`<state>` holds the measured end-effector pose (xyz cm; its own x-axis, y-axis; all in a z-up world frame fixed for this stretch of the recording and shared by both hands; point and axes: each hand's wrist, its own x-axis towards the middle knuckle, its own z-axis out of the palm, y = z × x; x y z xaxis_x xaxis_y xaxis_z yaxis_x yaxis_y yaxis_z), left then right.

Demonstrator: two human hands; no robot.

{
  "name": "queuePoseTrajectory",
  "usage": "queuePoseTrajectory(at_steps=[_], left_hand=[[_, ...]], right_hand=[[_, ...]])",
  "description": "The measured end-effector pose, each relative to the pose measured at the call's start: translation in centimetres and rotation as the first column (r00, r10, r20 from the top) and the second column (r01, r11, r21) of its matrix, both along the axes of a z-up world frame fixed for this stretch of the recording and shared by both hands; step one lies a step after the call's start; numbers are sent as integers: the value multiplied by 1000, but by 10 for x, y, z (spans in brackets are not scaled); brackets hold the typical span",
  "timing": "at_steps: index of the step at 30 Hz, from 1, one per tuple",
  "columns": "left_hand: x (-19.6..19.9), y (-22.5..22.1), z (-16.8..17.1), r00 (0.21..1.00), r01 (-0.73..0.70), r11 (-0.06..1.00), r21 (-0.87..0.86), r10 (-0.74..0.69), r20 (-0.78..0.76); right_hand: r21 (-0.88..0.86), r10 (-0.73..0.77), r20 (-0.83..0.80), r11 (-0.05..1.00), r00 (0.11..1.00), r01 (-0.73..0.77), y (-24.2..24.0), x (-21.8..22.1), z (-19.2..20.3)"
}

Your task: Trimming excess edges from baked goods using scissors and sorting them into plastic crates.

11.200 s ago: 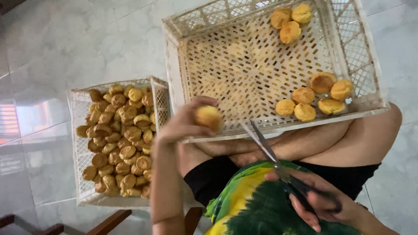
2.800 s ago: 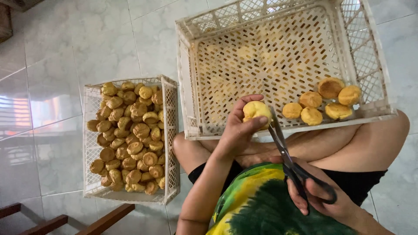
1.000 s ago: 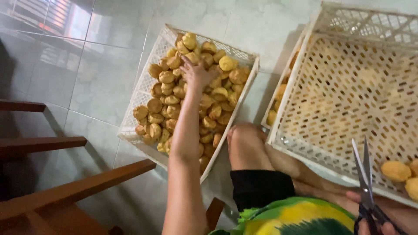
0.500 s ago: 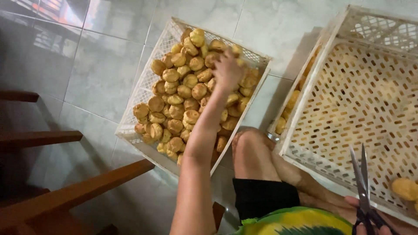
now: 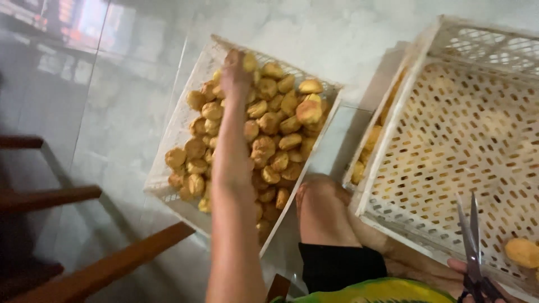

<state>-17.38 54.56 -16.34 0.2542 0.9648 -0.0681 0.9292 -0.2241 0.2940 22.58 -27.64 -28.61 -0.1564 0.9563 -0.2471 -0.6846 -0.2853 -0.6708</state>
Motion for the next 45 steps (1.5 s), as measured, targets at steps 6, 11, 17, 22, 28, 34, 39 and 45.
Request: queuePoseTrajectory(at_steps=[6,11,17,22,28,34,39,45], left_hand=[[-56,37,-4,887,-284,953,107,303,-349],[54,-96,134,935,216,920,326,-99,-340],[263,-392,156,436,900,379,-216,-764,475],[308,-560,17,79,963,0,-269,-956,283],[295,-557,74,145,874,30,-485,-969,202],[233,-519,116,535,800,3,-600,449,716],[180,-527,150,189,873,133,-469,794,577],[169,-532,162,129,870,156,-469,845,519]], right_hand=[[-126,-291,31,948,956,293,108,-181,217],[-404,-416,110,811,903,423,133,-200,300],[-172,-597,241,750,765,639,97,-199,323],[-175,-635,474,611,609,772,27,-197,334],[-207,-616,537,566,576,798,-41,-208,276],[-233,-412,338,834,846,500,3,-207,306],[-251,-269,299,903,916,348,30,-205,324],[-217,-241,339,921,909,325,31,-209,321]])
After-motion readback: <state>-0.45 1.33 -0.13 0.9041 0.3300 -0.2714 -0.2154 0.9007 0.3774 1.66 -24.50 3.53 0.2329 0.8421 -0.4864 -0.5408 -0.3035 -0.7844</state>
